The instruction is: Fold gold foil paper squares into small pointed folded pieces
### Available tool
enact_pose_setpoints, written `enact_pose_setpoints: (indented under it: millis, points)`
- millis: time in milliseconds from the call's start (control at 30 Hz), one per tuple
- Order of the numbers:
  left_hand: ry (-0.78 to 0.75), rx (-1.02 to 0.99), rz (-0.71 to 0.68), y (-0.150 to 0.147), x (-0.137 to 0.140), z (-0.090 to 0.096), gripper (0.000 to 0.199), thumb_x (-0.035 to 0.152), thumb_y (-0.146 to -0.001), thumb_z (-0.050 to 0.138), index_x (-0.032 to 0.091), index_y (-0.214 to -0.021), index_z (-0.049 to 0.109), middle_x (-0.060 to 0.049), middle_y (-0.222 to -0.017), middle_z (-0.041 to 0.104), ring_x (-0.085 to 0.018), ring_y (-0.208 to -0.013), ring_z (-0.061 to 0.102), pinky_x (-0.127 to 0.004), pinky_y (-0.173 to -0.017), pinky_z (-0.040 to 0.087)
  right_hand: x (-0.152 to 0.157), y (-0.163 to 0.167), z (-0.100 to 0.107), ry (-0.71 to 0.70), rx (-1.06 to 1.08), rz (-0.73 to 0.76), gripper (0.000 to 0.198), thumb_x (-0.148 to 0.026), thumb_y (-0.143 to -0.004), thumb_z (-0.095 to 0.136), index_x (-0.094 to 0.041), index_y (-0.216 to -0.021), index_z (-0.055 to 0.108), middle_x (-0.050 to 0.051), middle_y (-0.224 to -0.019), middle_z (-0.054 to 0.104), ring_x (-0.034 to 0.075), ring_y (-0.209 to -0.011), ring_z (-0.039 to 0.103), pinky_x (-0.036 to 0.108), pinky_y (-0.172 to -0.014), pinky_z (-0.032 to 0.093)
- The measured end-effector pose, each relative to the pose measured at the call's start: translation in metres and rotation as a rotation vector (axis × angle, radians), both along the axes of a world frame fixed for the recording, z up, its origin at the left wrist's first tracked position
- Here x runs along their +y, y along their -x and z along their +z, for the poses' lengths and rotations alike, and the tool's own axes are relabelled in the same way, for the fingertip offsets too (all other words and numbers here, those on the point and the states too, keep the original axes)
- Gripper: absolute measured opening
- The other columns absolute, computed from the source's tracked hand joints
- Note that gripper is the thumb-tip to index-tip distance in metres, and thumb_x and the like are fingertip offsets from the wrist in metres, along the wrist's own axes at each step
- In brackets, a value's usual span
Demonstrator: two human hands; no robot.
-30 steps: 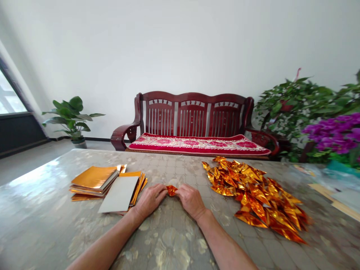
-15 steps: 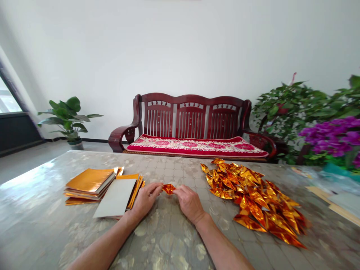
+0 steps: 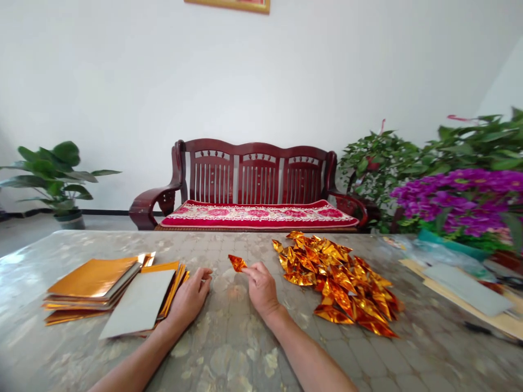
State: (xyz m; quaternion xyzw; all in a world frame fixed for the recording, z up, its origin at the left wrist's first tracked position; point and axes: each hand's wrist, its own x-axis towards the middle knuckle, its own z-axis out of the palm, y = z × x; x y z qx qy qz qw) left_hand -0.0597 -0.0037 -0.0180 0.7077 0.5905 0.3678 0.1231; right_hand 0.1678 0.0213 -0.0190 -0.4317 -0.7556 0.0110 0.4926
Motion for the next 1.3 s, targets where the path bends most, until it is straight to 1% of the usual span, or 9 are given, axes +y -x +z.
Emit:
enact_pose_setpoints:
  millis: [300, 433, 600, 700, 800, 933, 1033, 1100, 1300]
  points:
    - [0.032, 0.213, -0.064, -0.001, -0.003, 0.004, 0.018, 0.018, -0.094, 0.042, 0.022, -0.098, 0.060, -0.005, -0.103, 0.069, -0.020, -0.095, 0.067, -0.030, -0.081, 0.046, 0.027, -0.033, 0.020, 0.076, 0.096, -0.162, 0.026, -0.011, -0.082, 0.054, -0.021, -0.092, 0.076, 0.006, -0.088, 0.073, 0.020, -0.085, 0.069, 0.032, -0.081, 0.055]
    - [0.048, 0.226, -0.067, -0.001, -0.002, 0.004, 0.019, 0.019, -0.094, 0.042, 0.023, -0.097, 0.060, -0.004, -0.102, 0.069, -0.019, -0.094, 0.067, -0.028, -0.079, 0.045, 0.044, -0.070, 0.040, 0.126, 0.091, -0.284, 0.025, -0.015, -0.081, 0.054, -0.020, -0.091, 0.077, 0.006, -0.088, 0.075, 0.021, -0.084, 0.070, 0.033, -0.081, 0.055]
    - [0.094, 0.240, -0.076, -0.003, -0.003, 0.007, 0.018, 0.020, -0.095, 0.042, 0.023, -0.096, 0.060, -0.002, -0.101, 0.068, -0.018, -0.092, 0.066, -0.027, -0.077, 0.043, 0.054, -0.130, 0.075, 0.186, 0.028, -0.492, 0.024, -0.026, -0.082, 0.057, -0.019, -0.091, 0.078, 0.008, -0.094, 0.075, 0.022, -0.089, 0.068, 0.033, -0.084, 0.051]
    - [0.105, 0.239, -0.086, -0.003, -0.003, 0.008, 0.018, 0.020, -0.095, 0.043, 0.023, -0.094, 0.060, -0.002, -0.099, 0.068, -0.017, -0.091, 0.065, -0.026, -0.076, 0.041, 0.057, -0.163, 0.095, 0.232, -0.039, -0.625, 0.025, -0.026, -0.081, 0.058, -0.017, -0.090, 0.079, 0.010, -0.097, 0.074, 0.025, -0.089, 0.067, 0.033, -0.082, 0.048]
    - [0.106, 0.237, -0.093, -0.003, -0.002, 0.008, 0.018, 0.020, -0.095, 0.043, 0.023, -0.093, 0.060, -0.001, -0.097, 0.067, -0.017, -0.091, 0.065, -0.025, -0.076, 0.041, 0.060, -0.185, 0.105, 0.294, -0.133, -0.705, 0.028, -0.021, -0.080, 0.057, -0.017, -0.098, 0.079, 0.010, -0.099, 0.074, 0.025, -0.089, 0.067, 0.031, -0.077, 0.047]
    - [0.113, 0.236, -0.099, -0.002, -0.001, 0.007, 0.019, 0.020, -0.095, 0.043, 0.023, -0.093, 0.061, -0.001, -0.096, 0.067, -0.017, -0.090, 0.064, -0.025, -0.076, 0.040, 0.065, -0.197, 0.108, 0.375, -0.264, -0.747, 0.029, -0.020, -0.082, 0.056, -0.020, -0.100, 0.079, 0.009, -0.100, 0.075, 0.025, -0.089, 0.067, 0.029, -0.073, 0.044]
    - [0.116, 0.232, -0.103, -0.002, -0.001, 0.007, 0.019, 0.021, -0.095, 0.043, 0.023, -0.092, 0.062, -0.002, -0.097, 0.066, -0.017, -0.090, 0.064, -0.025, -0.076, 0.040, 0.070, -0.198, 0.107, 0.427, -0.361, -0.742, 0.026, -0.026, -0.086, 0.054, -0.021, -0.090, 0.079, 0.008, -0.089, 0.076, 0.024, -0.084, 0.068, 0.027, -0.068, 0.042]
    - [0.116, 0.226, -0.108, -0.001, -0.001, 0.006, 0.019, 0.021, -0.095, 0.043, 0.023, -0.093, 0.062, -0.002, -0.097, 0.067, -0.017, -0.091, 0.064, -0.026, -0.077, 0.040, 0.075, -0.197, 0.107, 0.451, -0.412, -0.743, 0.031, -0.031, -0.089, 0.051, -0.020, -0.084, 0.079, 0.009, -0.085, 0.076, 0.024, -0.082, 0.068, 0.027, -0.066, 0.040]
    - [0.121, 0.206, -0.122, -0.001, 0.000, 0.005, 0.020, 0.020, -0.094, 0.043, 0.023, -0.091, 0.063, -0.002, -0.095, 0.066, -0.017, -0.089, 0.064, -0.026, -0.077, 0.041, 0.084, -0.191, 0.111, 0.500, -0.489, -0.805, 0.032, -0.030, -0.089, 0.048, -0.020, -0.085, 0.078, 0.013, -0.092, 0.075, 0.025, -0.087, 0.069, 0.028, -0.068, 0.042]
